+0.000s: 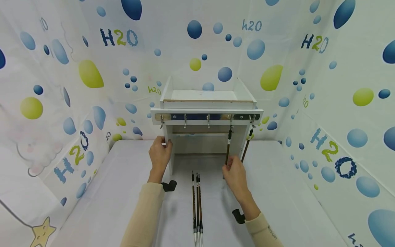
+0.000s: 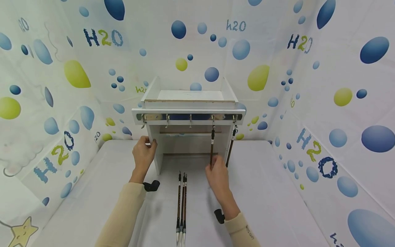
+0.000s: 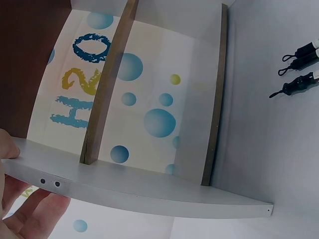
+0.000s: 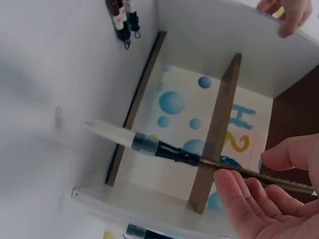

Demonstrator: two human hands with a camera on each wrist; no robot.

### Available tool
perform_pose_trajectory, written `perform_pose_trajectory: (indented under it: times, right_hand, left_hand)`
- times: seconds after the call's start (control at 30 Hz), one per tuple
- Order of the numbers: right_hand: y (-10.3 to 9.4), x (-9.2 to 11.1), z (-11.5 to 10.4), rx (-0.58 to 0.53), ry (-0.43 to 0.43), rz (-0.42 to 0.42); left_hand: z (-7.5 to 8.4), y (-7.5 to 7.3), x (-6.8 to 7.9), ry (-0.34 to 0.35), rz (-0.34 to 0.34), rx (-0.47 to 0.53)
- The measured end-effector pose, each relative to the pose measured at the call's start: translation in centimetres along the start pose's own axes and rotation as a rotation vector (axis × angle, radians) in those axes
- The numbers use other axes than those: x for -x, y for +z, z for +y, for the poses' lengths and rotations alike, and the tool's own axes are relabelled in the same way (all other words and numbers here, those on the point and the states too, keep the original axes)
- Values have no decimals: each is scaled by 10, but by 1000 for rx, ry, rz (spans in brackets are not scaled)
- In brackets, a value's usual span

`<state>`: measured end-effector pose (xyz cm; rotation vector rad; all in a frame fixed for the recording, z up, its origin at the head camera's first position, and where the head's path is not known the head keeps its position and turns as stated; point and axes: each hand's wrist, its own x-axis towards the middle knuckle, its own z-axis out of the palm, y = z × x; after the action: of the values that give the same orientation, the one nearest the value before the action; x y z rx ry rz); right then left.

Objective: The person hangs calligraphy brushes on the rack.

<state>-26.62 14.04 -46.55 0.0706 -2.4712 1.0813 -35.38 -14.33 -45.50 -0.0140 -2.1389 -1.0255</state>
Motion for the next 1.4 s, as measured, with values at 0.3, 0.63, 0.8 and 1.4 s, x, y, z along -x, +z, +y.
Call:
perform_pose_trajectory:
  times: [0.3, 0.63, 0.8, 1.4]
  right_hand:
    - [12, 25, -8, -18, -40, -82]
    - [36, 53, 0, 34, -14, -166]
    - [45, 62, 3, 47, -8, -202]
    - [67, 92, 7, -31, 77, -430]
  left_hand:
    - [1, -1, 0, 3, 10, 5]
    - [1, 0, 0, 10, 11, -4]
    - [1, 0, 0, 18, 21, 3]
    - [3, -2, 0, -1, 6, 9]
